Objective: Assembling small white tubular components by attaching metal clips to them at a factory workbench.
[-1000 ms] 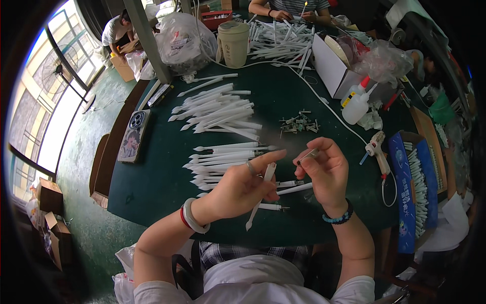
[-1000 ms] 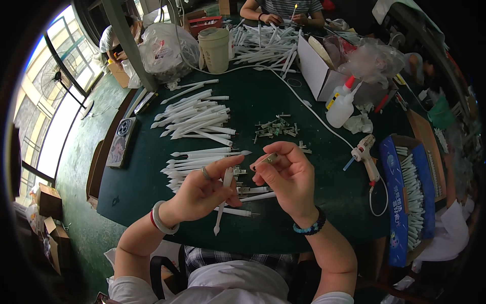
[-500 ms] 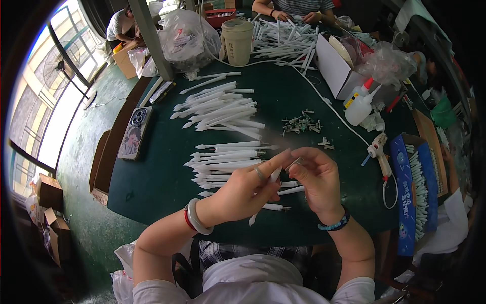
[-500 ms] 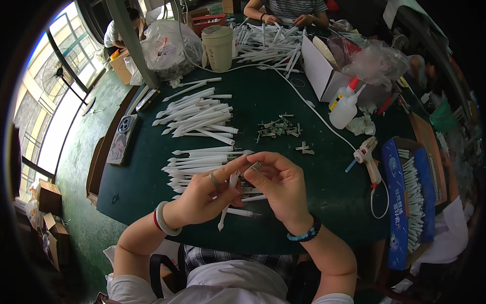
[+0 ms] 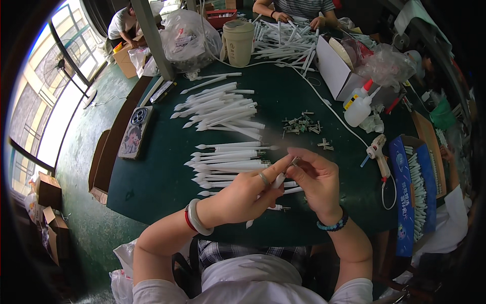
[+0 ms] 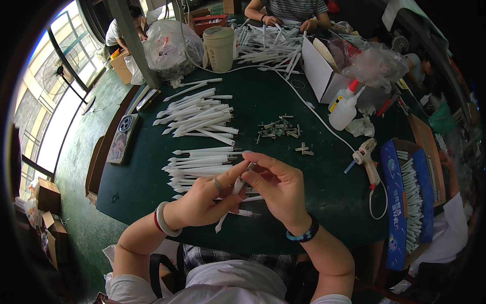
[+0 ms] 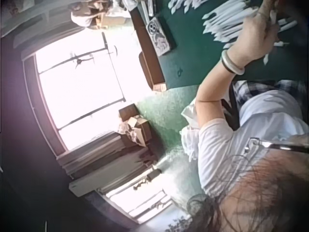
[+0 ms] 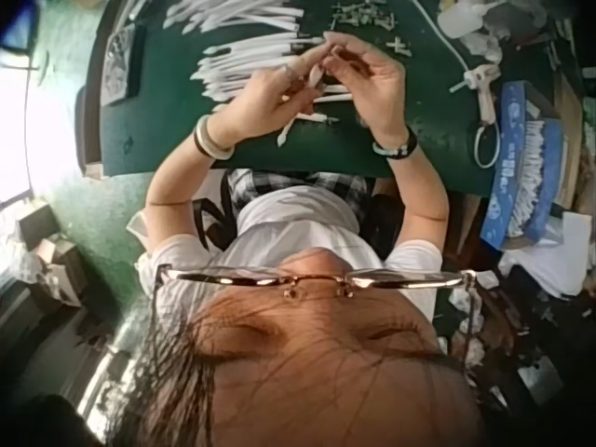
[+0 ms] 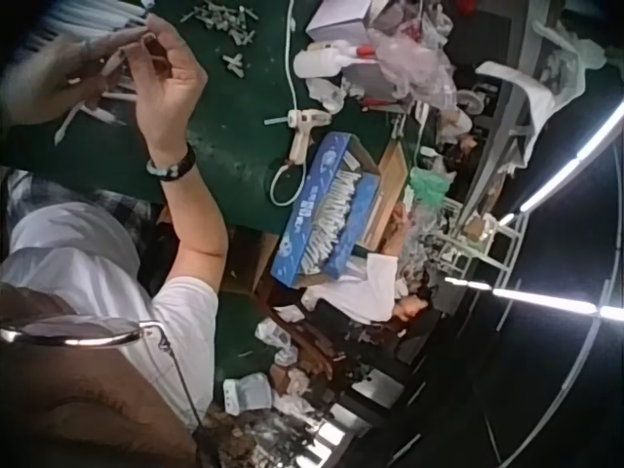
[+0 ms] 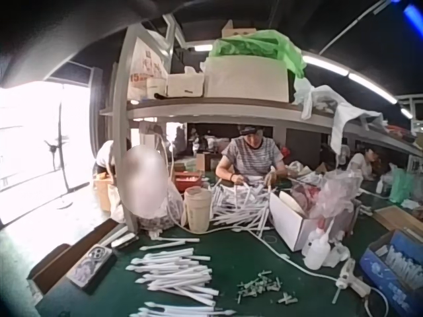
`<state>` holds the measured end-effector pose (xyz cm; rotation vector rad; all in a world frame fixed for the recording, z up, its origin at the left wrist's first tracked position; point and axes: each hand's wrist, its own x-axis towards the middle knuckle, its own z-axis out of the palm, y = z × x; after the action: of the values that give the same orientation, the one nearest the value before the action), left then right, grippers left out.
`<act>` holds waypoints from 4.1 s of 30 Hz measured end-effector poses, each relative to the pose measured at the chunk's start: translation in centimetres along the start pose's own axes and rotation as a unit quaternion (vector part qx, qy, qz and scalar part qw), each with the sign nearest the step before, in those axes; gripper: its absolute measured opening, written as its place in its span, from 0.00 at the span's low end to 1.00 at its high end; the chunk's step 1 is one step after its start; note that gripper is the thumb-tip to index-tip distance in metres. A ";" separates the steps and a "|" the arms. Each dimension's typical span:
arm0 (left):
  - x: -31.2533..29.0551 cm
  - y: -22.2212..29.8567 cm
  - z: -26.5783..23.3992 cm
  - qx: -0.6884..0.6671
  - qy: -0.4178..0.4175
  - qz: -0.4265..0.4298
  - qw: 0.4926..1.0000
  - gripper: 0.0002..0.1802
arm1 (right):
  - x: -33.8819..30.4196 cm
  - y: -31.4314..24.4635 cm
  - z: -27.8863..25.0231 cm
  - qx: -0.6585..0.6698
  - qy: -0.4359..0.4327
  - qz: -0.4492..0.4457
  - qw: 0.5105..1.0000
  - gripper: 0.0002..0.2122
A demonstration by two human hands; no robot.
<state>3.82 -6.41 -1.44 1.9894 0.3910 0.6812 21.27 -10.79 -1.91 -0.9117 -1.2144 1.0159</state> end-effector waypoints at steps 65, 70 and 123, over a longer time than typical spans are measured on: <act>-0.8 0.2 -0.1 -0.408 0.040 -0.061 0.910 0.28 | 0.0 -0.8 0.8 0.098 -0.030 0.030 0.994 0.15; -0.5 0.0 0.4 -0.487 0.014 -0.074 0.870 0.27 | -0.2 0.5 0.5 0.127 -0.064 0.084 0.986 0.14; -0.3 -0.2 1.8 -0.396 0.069 -0.067 0.913 0.25 | -1.1 2.1 1.3 -0.049 0.012 -0.116 0.992 0.15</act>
<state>4.66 -7.72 -2.34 1.1379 0.2678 0.7443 19.62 -11.25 -4.01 -0.8331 -1.3245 0.7636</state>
